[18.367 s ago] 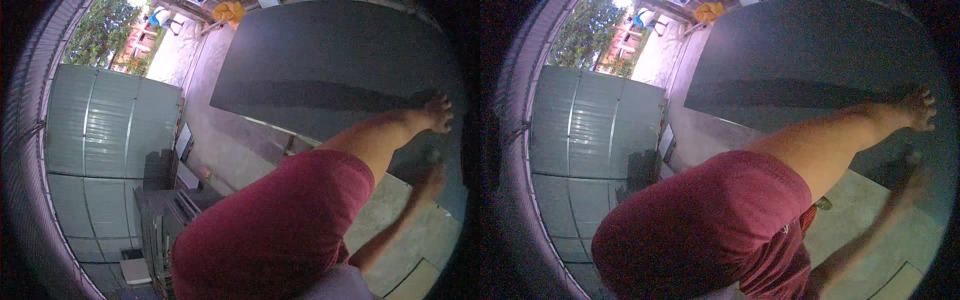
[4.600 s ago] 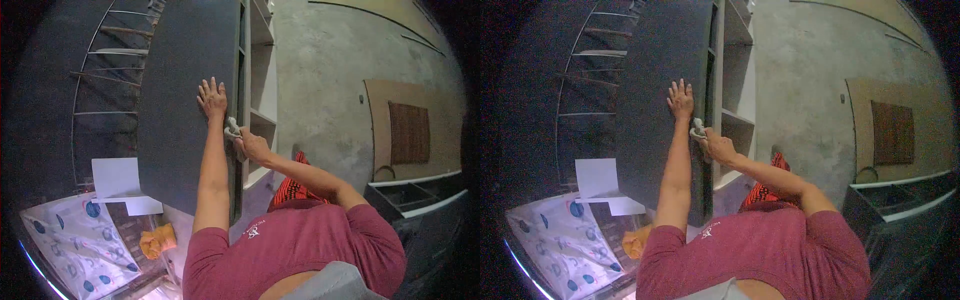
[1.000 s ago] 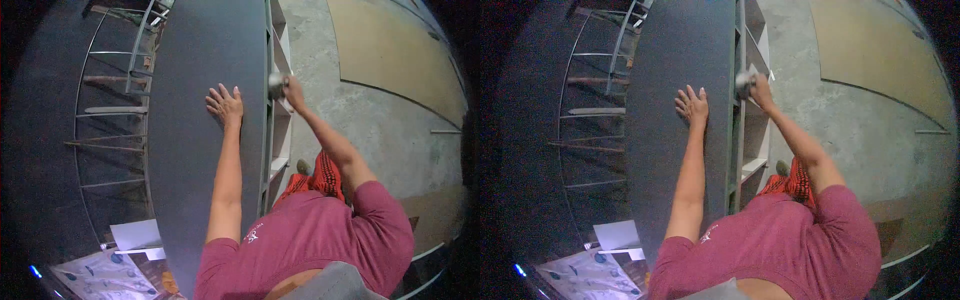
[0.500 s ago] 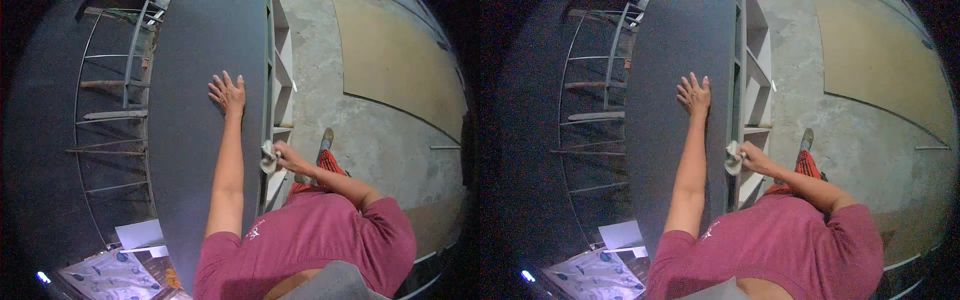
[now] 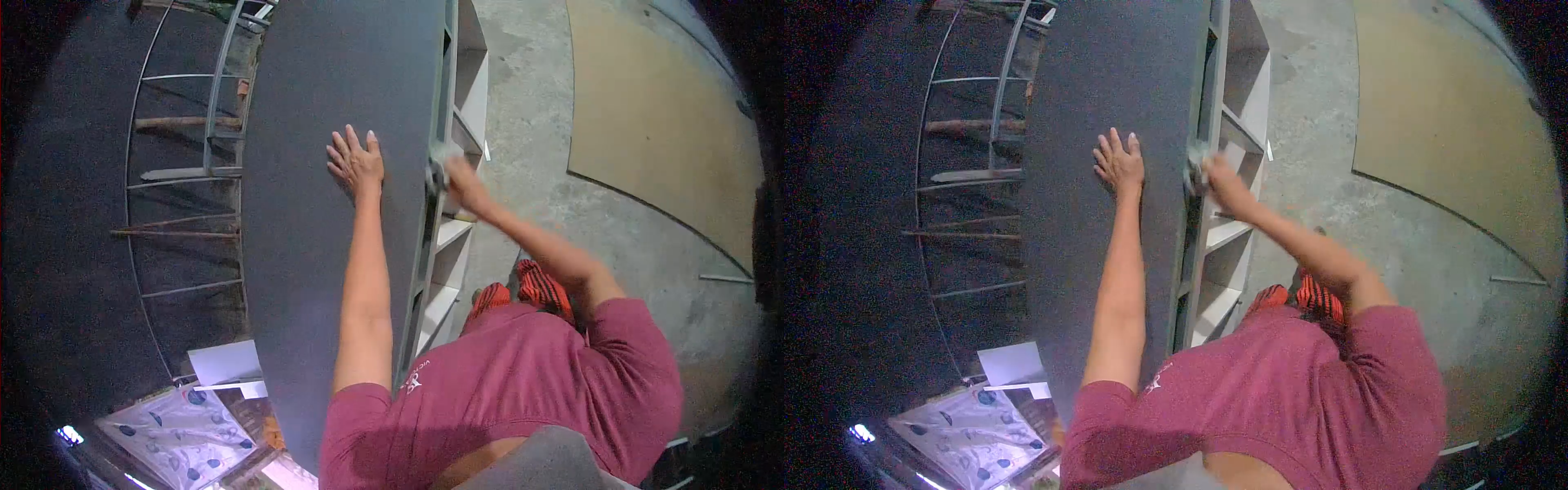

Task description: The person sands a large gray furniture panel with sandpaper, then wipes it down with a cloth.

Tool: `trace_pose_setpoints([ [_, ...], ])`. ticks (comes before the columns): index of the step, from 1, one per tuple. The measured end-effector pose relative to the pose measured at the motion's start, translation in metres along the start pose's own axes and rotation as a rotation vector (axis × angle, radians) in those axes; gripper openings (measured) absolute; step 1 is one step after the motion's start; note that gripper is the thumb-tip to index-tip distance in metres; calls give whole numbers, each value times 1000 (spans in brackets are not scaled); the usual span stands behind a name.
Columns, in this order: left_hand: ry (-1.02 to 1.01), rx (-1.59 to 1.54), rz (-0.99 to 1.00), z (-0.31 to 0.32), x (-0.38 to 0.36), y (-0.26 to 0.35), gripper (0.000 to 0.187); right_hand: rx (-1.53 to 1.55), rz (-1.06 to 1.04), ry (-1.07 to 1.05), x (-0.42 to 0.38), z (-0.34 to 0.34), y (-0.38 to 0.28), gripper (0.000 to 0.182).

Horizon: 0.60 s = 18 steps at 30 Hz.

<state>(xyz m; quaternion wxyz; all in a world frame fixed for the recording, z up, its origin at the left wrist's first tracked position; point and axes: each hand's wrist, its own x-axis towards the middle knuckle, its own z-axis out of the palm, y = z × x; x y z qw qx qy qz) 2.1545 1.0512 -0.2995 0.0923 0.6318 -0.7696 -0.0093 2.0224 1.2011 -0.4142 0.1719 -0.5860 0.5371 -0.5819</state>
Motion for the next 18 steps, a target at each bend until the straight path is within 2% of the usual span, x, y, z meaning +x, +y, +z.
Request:
trace_pose_setpoints([
  [2, 19, 2, 9, 0, 11, 4, 62, 112, -66, -217, -52, 21, -5, 39],
  [3, 19, 5, 1, 1, 15, 7, 62, 118, -67, -223, -55, 10, -11, 39],
  [5, 45, 25, 12, 3, 20, 9, 61, 244, 103, -564, -50, -17, -19, 37],
  [7, 57, 34, 10, 9, 36, 17, 61, 182, 67, -197, -3, -23, 38, 38],
  [8, 69, 34, 20, 11, 39, 20, 61, -7, 97, -57, 16, -20, 88, 40],
  [11, 61, 12, 12, 10, 38, 21, 61, -119, 102, 264, 127, -63, 147, 33],
  [12, 60, 16, 13, 7, 39, 20, 61, -183, 245, 309, 164, -84, 139, 33],
  [13, 52, 31, 7, 5, 39, 21, 60, -157, 172, 457, 189, -90, 158, 28],
  [14, 44, 42, 4, 6, 41, 24, 59, -158, 171, 463, 205, -91, 174, 28],
  [16, 52, 47, -9, 10, 51, 27, 59, -182, 171, 286, 219, -95, 203, 34],
  [17, 59, 52, -28, 13, 59, 27, 58, -274, 209, 209, 211, -92, 181, 36],
  [18, 66, 40, -19, 16, 68, 29, 58, -249, 217, -29, 199, -82, 188, 37],
])
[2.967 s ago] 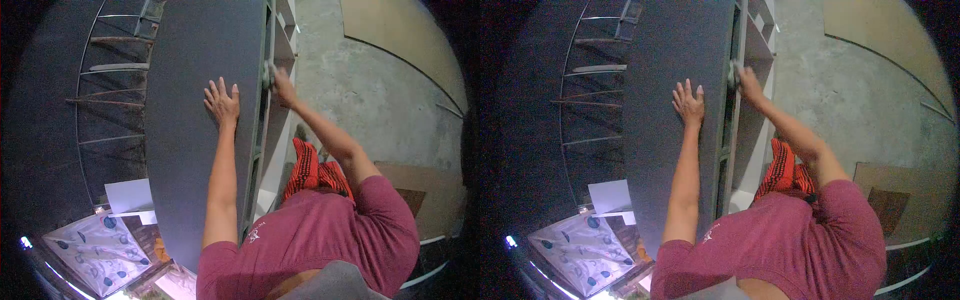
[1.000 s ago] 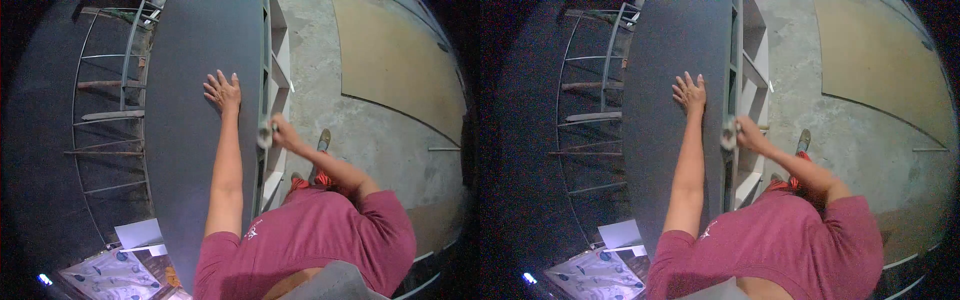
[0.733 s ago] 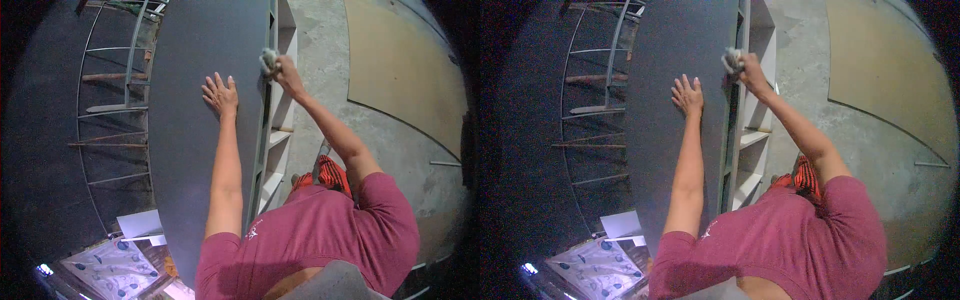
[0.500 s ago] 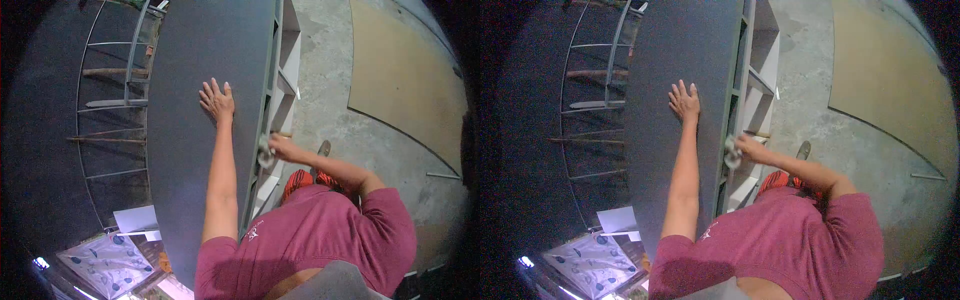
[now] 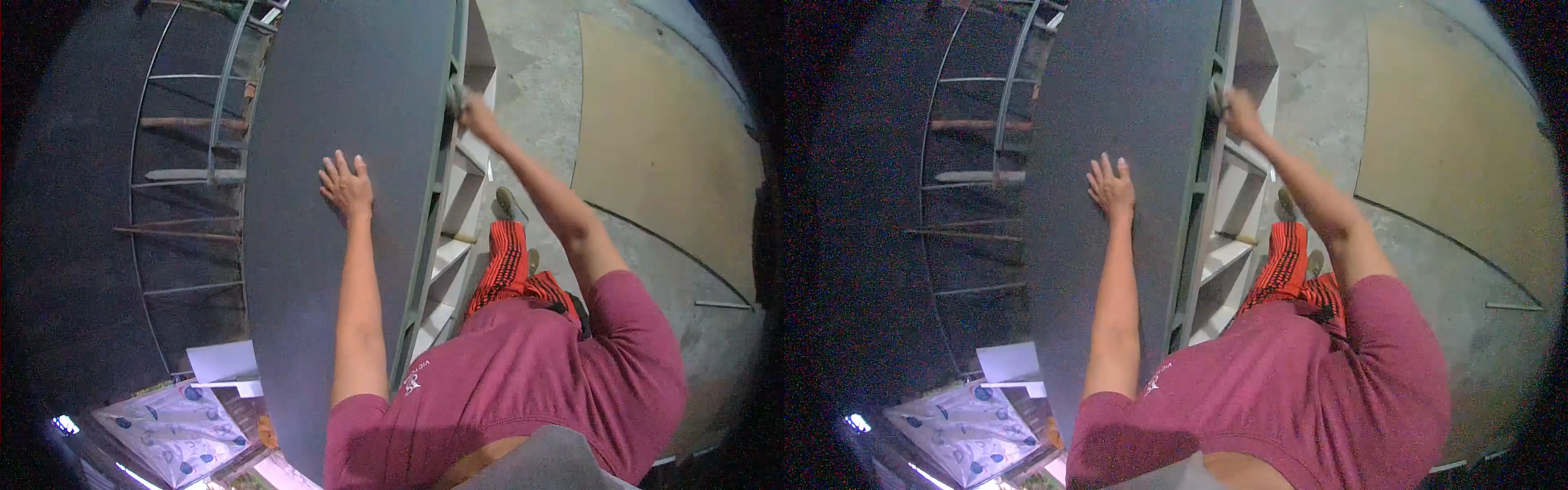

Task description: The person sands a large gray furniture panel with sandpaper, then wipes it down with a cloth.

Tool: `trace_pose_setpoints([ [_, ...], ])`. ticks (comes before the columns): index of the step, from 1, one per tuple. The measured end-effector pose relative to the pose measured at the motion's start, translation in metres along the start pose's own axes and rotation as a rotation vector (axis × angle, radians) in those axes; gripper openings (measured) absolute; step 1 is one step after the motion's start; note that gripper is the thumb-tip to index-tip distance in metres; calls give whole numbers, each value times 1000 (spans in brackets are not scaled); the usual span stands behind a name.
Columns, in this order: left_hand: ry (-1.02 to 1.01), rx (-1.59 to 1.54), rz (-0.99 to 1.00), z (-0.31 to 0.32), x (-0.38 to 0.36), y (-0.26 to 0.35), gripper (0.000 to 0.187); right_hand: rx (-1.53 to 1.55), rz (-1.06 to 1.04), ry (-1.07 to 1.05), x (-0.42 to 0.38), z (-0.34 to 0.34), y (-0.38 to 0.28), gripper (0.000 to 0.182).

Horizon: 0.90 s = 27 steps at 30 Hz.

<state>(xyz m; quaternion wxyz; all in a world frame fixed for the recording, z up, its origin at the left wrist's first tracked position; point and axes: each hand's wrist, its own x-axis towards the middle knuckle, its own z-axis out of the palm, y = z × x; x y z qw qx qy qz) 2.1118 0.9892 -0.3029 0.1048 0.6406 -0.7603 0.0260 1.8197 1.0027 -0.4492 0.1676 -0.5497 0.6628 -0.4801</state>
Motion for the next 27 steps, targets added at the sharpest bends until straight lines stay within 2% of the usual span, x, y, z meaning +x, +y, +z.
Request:
trace_pose_setpoints([
  [1, 8, 18, -36, 3, 11, 0, 58, 41, -54, 4, -28, 8, -15, 40],
  [2, 16, 35, -73, 8, 24, 0, 59, 95, -54, -113, -63, 27, -9, 42],
  [4, 43, 23, -77, 19, 42, -5, 60, 309, -105, -454, -135, 20, -42, 46],
  [5, 43, 42, -104, 22, 51, -5, 61, 385, -141, -452, -156, 5, -75, 51],
  [7, 21, 89, -154, 25, 63, 0, 62, 579, -64, -824, -143, -47, -124, 40],
  [8, 9, 102, -166, 29, 59, -2, 62, 593, -57, -839, -141, -41, -112, 40],
  [10, 38, 88, -180, 30, 72, 2, 63, 481, -244, -363, -101, -27, -76, 38],
  [12, -13, 91, -230, 26, 87, 15, 63, 354, -62, -65, -32, -32, -43, 38],
  [13, -79, 89, -291, 24, 95, 21, 64, 668, 171, -23, 6, -66, -54, 37],
  [15, -79, 88, -314, 31, 110, 30, 64, 422, 79, 252, 74, -74, -1, 36],
  [16, -84, 79, -347, 34, 116, 34, 65, 215, 34, 368, 97, -92, 0, 36],
  [19, -65, 68, -382, 46, 145, 49, 66, 194, -66, 260, 129, -83, 24, 39],
  [20, -60, 52, -371, 47, 158, 60, 66, 207, -169, 238, 124, -72, 27, 45],
  [21, -79, 60, -375, 46, 171, 72, 67, 169, -96, 191, 111, -78, 2, 52],
  [22, -99, 72, -379, 38, 193, 80, 67, 206, -179, 150, 105, -75, -11, 56],
  [23, -104, 64, -367, 39, 207, 93, 67, 209, -137, 67, 87, -77, -23, 56],
  [24, -103, 49, -302, 43, 224, 109, 67, 226, -201, -42, 61, -50, 7, 53],
  [25, -106, 39, -238, 46, 239, 124, 67, 316, -79, -296, 42, -65, -14, 48],
  [26, -120, 42, -224, 50, 253, 139, 67, 444, -46, -370, 30, -74, -32, 42],
  [27, -103, 43, -120, 55, 266, 158, 67, 560, 142, -410, 33, -75, -28, 40],
])
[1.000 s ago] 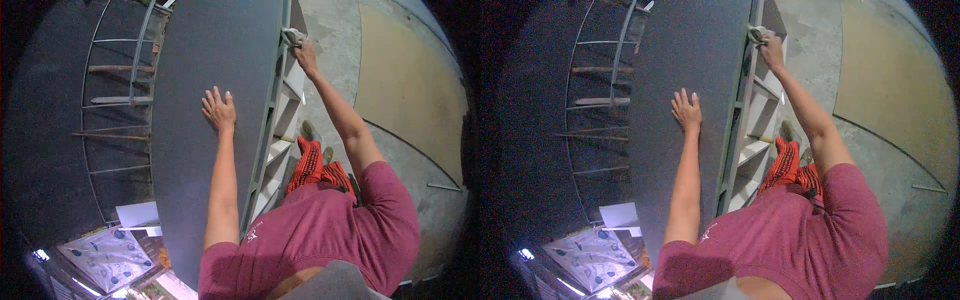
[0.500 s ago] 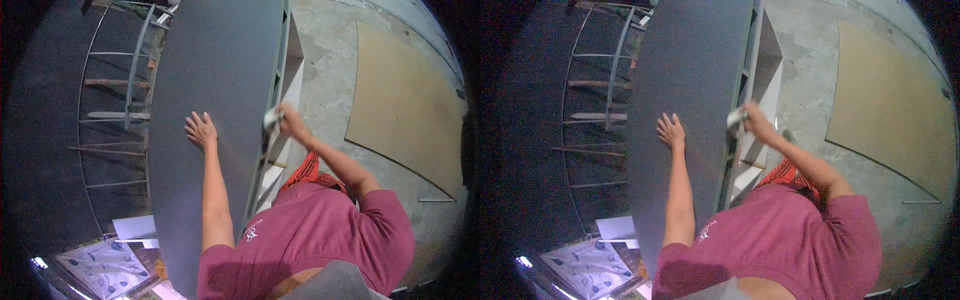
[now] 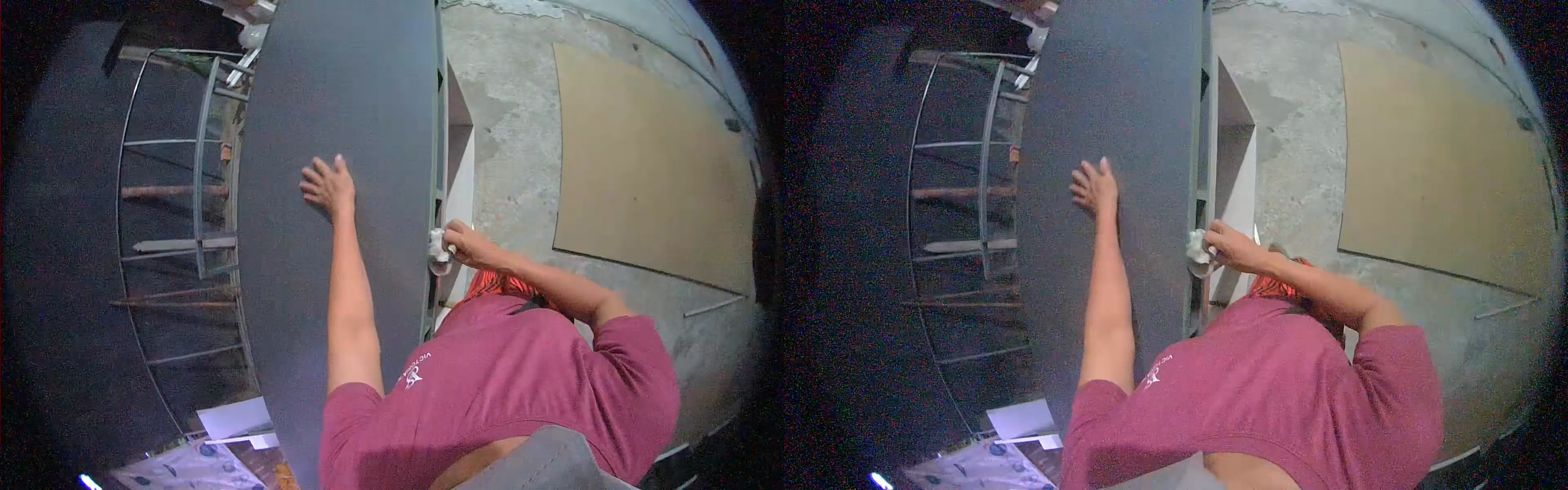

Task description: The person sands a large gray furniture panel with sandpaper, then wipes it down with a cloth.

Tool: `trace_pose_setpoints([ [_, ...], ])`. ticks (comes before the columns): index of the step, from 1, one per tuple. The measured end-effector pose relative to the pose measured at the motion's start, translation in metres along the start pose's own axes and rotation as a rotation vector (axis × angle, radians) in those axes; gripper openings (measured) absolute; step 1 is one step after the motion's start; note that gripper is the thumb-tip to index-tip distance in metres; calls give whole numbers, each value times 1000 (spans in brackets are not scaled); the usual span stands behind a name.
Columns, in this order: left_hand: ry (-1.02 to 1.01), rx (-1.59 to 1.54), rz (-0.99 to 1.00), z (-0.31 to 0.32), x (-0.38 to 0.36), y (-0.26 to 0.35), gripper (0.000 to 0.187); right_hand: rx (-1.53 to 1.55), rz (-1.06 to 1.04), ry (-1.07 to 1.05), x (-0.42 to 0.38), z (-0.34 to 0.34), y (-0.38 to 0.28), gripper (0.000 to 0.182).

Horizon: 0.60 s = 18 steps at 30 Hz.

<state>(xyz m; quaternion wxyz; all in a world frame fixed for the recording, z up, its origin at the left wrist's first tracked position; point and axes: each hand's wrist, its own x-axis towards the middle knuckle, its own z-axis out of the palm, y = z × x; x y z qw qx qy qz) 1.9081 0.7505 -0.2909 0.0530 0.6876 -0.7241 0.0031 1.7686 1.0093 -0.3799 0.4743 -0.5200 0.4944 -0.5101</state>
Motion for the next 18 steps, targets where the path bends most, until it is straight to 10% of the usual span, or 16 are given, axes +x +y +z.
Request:
trace_pose_setpoints([
  [12, 10, -169, 478, 22, 49, 184, 70, -521, -281, 809, 217, -185, -9, 32],
  [18, 17, -158, 462, 30, 95, 219, 69, -727, -397, 654, 190, -151, 73, 60],
])
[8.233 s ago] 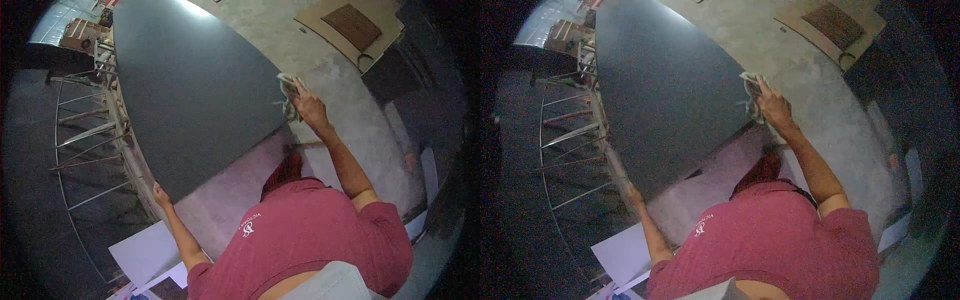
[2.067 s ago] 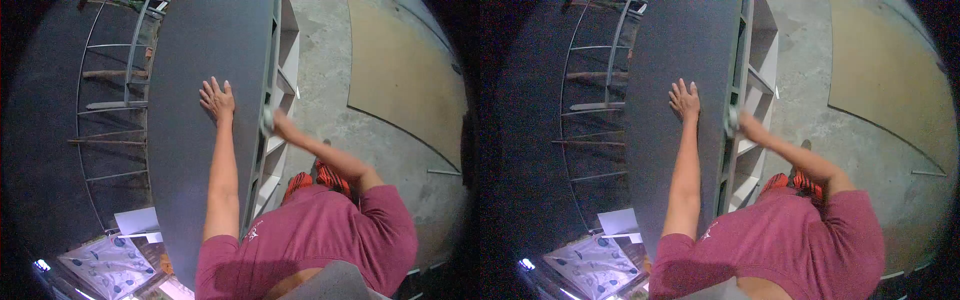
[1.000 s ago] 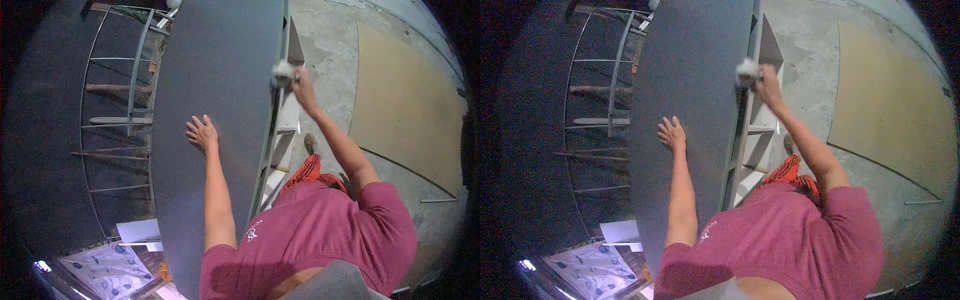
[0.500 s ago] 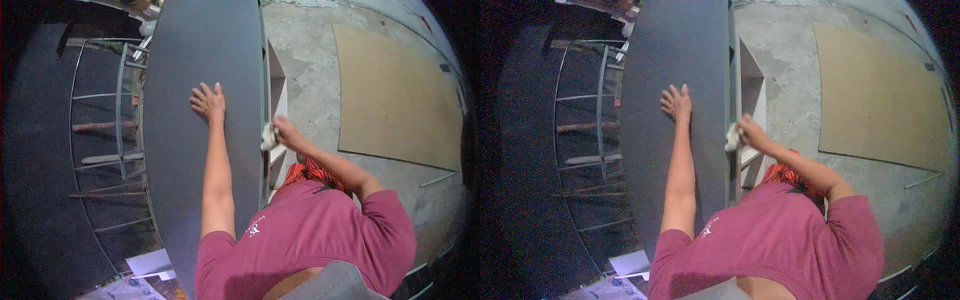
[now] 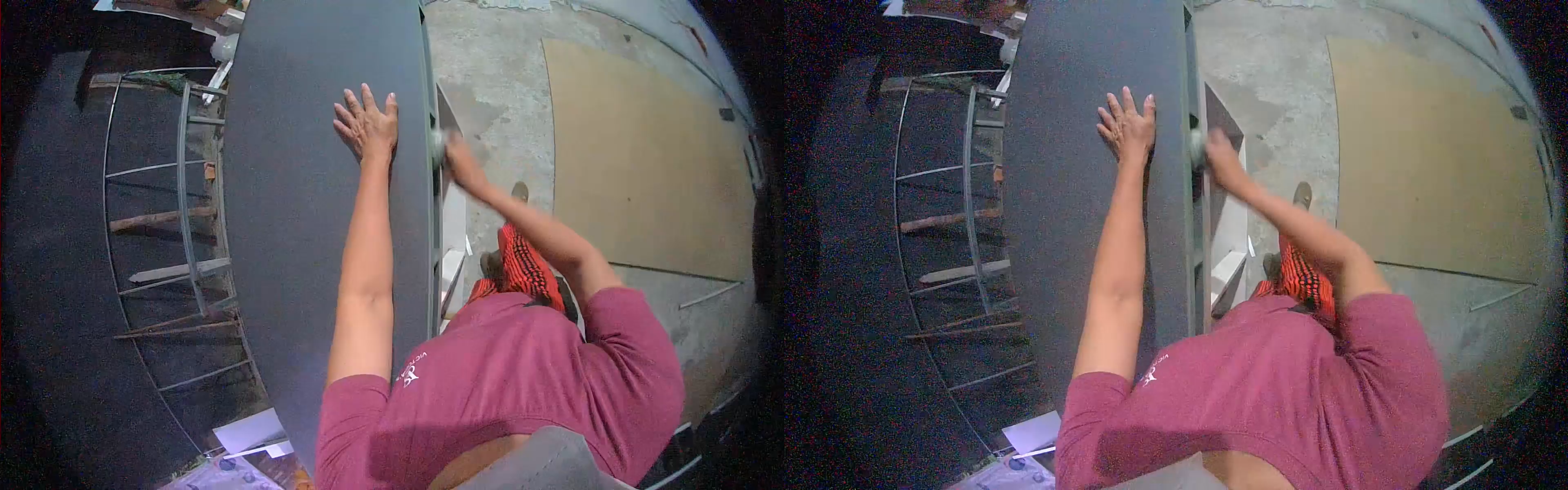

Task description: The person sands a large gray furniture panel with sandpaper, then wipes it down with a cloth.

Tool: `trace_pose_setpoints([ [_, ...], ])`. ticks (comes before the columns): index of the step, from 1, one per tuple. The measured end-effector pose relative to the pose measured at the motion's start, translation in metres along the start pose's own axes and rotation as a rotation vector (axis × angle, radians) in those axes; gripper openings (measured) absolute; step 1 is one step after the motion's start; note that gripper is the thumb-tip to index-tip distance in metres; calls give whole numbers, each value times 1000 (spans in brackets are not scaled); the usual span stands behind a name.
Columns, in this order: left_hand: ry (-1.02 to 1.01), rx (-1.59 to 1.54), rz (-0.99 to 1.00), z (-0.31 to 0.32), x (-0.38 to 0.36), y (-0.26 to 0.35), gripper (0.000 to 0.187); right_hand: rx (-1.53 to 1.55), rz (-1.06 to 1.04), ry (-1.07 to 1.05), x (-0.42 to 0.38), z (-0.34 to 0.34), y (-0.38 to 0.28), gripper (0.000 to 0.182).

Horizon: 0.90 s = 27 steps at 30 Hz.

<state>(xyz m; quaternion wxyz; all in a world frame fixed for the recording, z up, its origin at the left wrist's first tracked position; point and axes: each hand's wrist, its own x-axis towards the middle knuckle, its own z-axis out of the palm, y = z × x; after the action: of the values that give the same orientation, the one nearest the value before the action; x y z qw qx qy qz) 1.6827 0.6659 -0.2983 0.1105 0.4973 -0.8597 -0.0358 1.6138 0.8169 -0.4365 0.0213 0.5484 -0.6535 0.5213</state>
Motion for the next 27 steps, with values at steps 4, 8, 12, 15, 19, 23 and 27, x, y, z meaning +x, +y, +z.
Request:
trace_pose_setpoints([
  [4, -13, 23, -18, 7, 40, 6, 68, 571, 189, -706, -91, -61, -78, 37],
  [8, 25, 61, -61, 18, 59, 2, 67, 1119, 1224, -802, -67, -66, -53, 15],
  [12, 37, 71, -108, 24, 58, 5, 67, 377, 146, -162, 31, -13, 85, 19],
  [15, 77, 92, -125, 32, 50, 1, 66, 188, 276, 66, 136, -35, 104, 33],
  [19, 67, 104, -148, 35, 45, 4, 63, 103, 270, -61, 135, 5, 151, 32],
  [23, 72, 99, -189, 55, 49, -4, 62, 292, 143, -467, 18, -1, 97, 31],
  [27, 68, 112, -224, 61, 54, 0, 60, 813, 158, -889, -21, -68, 27, 21],
])
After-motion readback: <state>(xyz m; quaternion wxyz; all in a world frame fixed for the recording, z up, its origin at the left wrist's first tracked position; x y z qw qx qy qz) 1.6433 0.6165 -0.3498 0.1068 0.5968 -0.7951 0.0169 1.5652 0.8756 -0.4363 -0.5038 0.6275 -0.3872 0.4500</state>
